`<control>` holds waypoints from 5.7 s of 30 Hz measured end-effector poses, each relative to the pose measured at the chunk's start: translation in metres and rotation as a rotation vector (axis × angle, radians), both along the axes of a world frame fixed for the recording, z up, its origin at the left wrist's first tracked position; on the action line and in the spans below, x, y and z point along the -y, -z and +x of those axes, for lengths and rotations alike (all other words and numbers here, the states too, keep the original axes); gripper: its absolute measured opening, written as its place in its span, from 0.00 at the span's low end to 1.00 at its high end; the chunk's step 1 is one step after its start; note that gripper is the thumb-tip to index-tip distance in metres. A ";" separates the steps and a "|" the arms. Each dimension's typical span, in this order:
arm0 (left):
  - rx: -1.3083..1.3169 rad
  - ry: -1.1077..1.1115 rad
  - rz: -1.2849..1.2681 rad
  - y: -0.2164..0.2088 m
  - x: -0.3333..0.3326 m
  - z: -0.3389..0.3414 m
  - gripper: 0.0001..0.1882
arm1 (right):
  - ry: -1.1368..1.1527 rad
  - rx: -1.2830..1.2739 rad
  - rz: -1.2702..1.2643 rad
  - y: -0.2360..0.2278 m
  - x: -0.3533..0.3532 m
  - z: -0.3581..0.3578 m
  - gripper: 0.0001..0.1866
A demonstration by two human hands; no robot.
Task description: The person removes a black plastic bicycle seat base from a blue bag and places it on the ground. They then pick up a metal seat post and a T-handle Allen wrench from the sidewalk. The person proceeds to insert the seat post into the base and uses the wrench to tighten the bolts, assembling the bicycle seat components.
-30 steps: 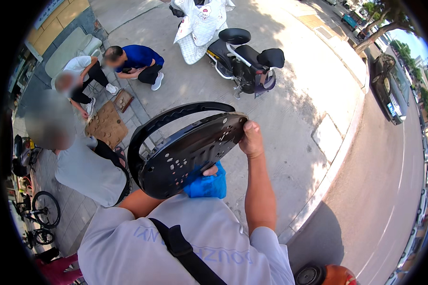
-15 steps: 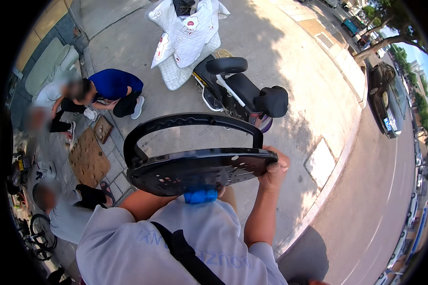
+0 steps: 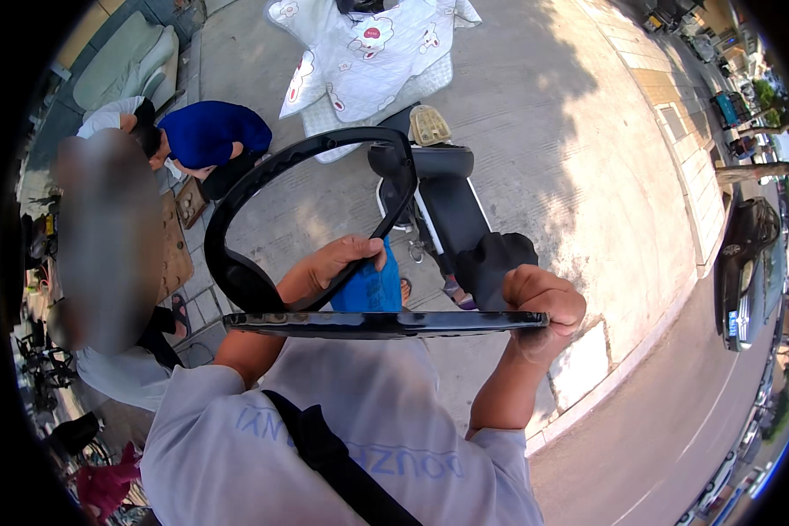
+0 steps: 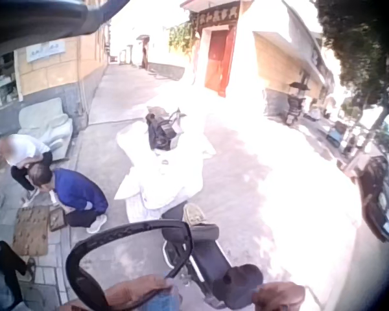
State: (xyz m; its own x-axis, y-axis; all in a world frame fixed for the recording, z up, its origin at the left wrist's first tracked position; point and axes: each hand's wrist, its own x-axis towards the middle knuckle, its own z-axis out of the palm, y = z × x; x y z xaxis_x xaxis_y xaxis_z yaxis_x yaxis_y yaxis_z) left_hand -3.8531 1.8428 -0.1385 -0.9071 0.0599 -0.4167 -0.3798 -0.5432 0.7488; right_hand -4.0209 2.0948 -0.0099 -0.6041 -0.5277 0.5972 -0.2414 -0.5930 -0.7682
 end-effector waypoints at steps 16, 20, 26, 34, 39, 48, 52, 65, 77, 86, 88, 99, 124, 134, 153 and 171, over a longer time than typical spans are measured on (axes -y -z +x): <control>-0.042 0.035 0.219 0.079 0.073 -0.194 0.23 | 0.391 -0.148 0.749 -0.025 -0.005 -0.175 0.29; 0.000 0.039 0.278 0.097 0.062 -0.202 0.25 | 0.490 -0.073 0.932 0.011 0.005 -0.208 0.30; 0.100 -0.028 0.278 0.087 0.029 -0.214 0.26 | 0.625 0.002 0.987 0.042 0.000 -0.237 0.29; 0.210 -0.084 0.228 0.098 -0.029 -0.207 0.23 | 0.259 0.316 0.525 0.022 -0.064 -0.298 0.32; -0.017 -0.209 -0.123 0.052 -0.072 -0.210 0.21 | 0.116 0.724 0.550 0.028 -0.093 -0.301 0.32; -0.154 -0.537 0.381 0.063 -0.166 -0.185 0.19 | -0.071 0.913 0.523 0.033 -0.077 -0.238 0.32; -0.203 -0.587 0.513 0.076 -0.171 -0.181 0.18 | -0.015 0.805 0.583 0.029 -0.057 -0.201 0.31; -0.283 -0.877 0.642 0.054 -0.200 -0.185 0.15 | 0.098 0.351 0.455 -0.027 -0.086 -0.211 0.34; -0.202 -1.406 0.004 -0.006 -0.265 -0.120 0.24 | 0.139 -0.284 0.765 0.062 -0.134 -0.397 0.30; -0.490 -1.435 0.010 -0.078 -0.286 -0.266 0.27 | 0.056 -0.223 0.939 0.111 -0.166 -0.512 0.28; -0.491 -1.367 0.058 -0.065 -0.291 -0.291 0.27 | 0.048 -0.252 0.975 0.119 -0.160 -0.524 0.29; -0.176 -0.918 0.218 0.020 -0.251 -0.474 0.28 | 0.019 -0.341 1.094 0.153 -0.044 -0.618 0.31; 0.179 -1.038 0.559 0.300 -0.117 -0.747 0.24 | -0.721 -0.851 1.422 0.477 0.280 -0.852 0.26; 0.224 -1.135 0.675 0.490 -0.120 -0.790 0.26 | -1.046 -0.666 1.549 0.650 0.399 -0.837 0.22; 0.057 -1.164 0.827 0.751 -0.078 -0.844 0.23 | -1.375 -0.923 1.560 0.866 0.437 -0.845 0.30; 0.166 -1.866 0.362 0.660 -0.093 -0.799 0.22 | -0.893 -0.757 1.657 0.954 0.559 -0.873 0.21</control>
State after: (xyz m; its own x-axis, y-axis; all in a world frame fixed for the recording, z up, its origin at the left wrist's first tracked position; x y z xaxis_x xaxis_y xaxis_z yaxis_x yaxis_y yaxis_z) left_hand -4.6525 1.9360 -0.7984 0.1317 -0.7143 -0.6873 0.7441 -0.3868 0.5446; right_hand -4.8935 1.5354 -0.9644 0.1719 -0.6725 -0.7199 -0.8073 0.3227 -0.4942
